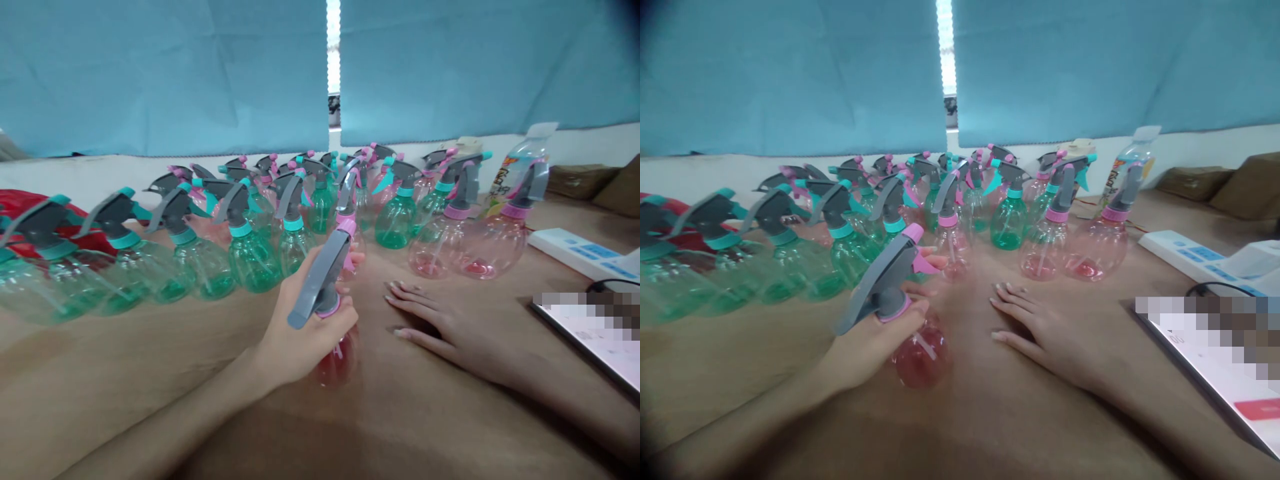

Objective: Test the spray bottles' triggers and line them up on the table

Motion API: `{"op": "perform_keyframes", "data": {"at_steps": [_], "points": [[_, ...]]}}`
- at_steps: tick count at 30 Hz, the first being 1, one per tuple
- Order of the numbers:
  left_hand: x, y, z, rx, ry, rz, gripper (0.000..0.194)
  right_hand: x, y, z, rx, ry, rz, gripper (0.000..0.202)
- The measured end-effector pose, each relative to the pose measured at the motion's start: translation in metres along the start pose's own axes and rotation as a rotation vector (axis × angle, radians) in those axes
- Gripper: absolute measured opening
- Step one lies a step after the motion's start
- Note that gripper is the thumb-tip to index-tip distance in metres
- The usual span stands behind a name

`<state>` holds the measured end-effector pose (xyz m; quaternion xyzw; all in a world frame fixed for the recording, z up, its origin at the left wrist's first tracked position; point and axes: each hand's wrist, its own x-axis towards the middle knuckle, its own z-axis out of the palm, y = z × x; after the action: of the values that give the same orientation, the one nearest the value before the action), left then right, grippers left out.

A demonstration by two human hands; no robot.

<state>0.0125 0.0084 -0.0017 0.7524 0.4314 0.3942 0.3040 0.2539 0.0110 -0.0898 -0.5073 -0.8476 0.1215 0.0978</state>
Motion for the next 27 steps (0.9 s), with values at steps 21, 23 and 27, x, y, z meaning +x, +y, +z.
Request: {"op": "perform_keyframes", "data": {"at_steps": [21, 23, 27], "points": [[0.0004, 0.0012, 0.0, 0.004, 0.005, -0.037, 0.033, -0.0008, -0.0001, 0.0016, 0.02, 0.038, 0.004, 0.06], [0.0007, 0.0012, 0.0002, -0.008, 0.013, -0.041, 0.033, -0.0009, 0.0003, 0.002, 0.026, 0.053, -0.004, 0.06], [0.0006, 0.001, -0.0001, -0.006, 0.008, -0.044, 0.035, -0.0008, -0.0002, 0.0004, 0.007, 0.034, -0.004, 0.06]]}}
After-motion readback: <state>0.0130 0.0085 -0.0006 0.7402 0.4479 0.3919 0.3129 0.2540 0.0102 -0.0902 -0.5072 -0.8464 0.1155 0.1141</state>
